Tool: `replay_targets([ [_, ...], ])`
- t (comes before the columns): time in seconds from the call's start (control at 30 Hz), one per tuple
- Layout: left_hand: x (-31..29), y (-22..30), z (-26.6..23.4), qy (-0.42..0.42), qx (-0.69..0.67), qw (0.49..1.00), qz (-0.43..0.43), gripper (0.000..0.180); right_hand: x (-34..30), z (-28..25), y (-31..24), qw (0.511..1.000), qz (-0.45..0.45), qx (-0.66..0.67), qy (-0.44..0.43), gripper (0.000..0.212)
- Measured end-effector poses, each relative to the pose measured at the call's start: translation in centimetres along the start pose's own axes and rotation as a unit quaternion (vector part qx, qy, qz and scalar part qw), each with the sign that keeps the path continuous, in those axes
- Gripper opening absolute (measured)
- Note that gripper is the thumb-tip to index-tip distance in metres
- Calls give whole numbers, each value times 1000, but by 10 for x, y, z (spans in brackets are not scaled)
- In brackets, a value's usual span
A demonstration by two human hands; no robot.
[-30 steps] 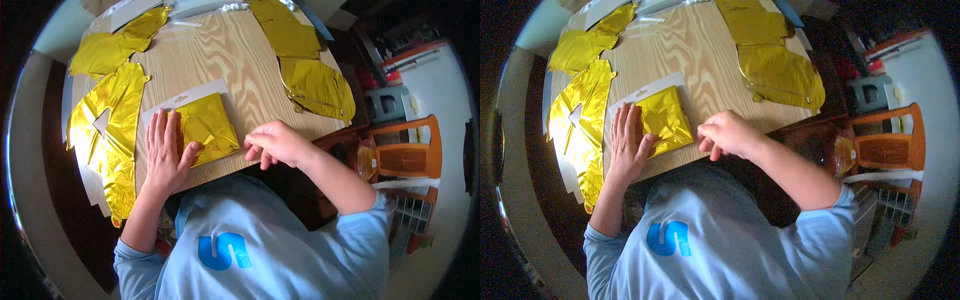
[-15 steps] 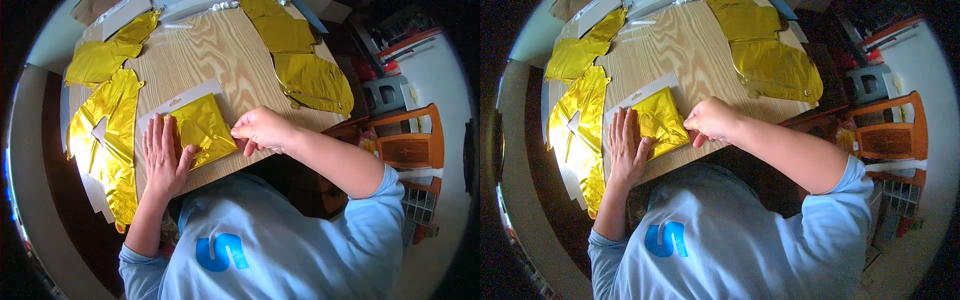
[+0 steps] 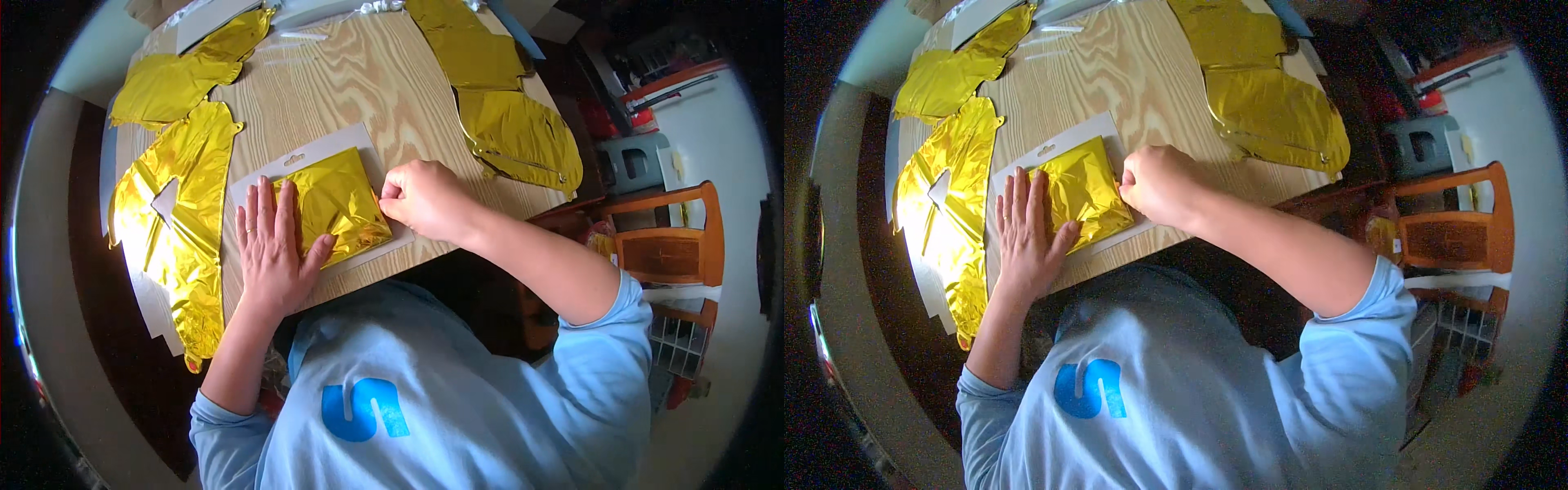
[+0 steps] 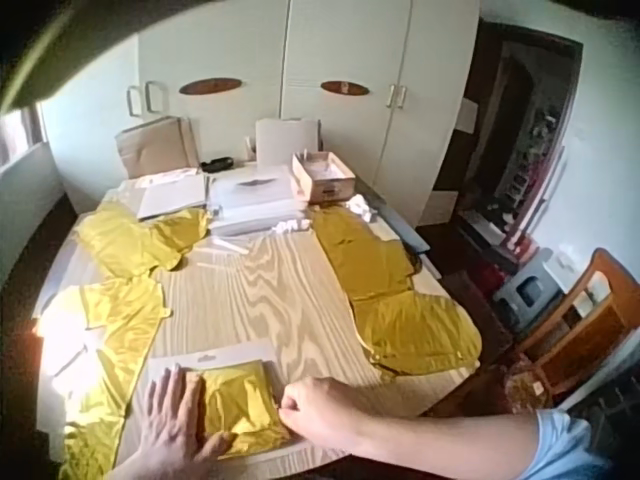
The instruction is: Folding gold metallic foil sheets and placing them into clear plastic sleeves with cardboard inserts.
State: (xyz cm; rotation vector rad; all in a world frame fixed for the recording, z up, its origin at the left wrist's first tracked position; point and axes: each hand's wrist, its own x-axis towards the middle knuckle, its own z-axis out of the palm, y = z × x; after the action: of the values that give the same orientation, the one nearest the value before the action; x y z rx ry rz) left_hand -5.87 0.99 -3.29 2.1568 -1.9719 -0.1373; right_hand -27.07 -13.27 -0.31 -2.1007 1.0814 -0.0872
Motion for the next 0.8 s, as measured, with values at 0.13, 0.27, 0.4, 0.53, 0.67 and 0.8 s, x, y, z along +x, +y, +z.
replay_targets([
  [0.13, -1, 2, 2, 2, 2, 1000, -14, 88, -8, 0, -4, 999, 3, 32, 12, 16],
  [0.27, -3, 1, 1, 5, 3, 1000, -19, 88, -23, 1, -10, 997, -18, 34, 71, 15],
  [0.4, 0, 2, 1, 8, -1, 1000, -13, 87, -50, 13, -13, 981, -118, -8, 152, 13],
  [0.53, -1, 1, 2, 14, 7, 1000, -10, 87, -53, 33, -7, 964, -139, -53, 219, 17],
  [0.67, -2, 0, 4, 21, 8, 1000, -7, 87, -54, 43, -6, 967, -105, 10, 234, 16],
  [0.8, -2, -2, 4, 22, 2, 1000, -6, 87, -50, 40, -4, 976, -71, 55, 197, 14],
])
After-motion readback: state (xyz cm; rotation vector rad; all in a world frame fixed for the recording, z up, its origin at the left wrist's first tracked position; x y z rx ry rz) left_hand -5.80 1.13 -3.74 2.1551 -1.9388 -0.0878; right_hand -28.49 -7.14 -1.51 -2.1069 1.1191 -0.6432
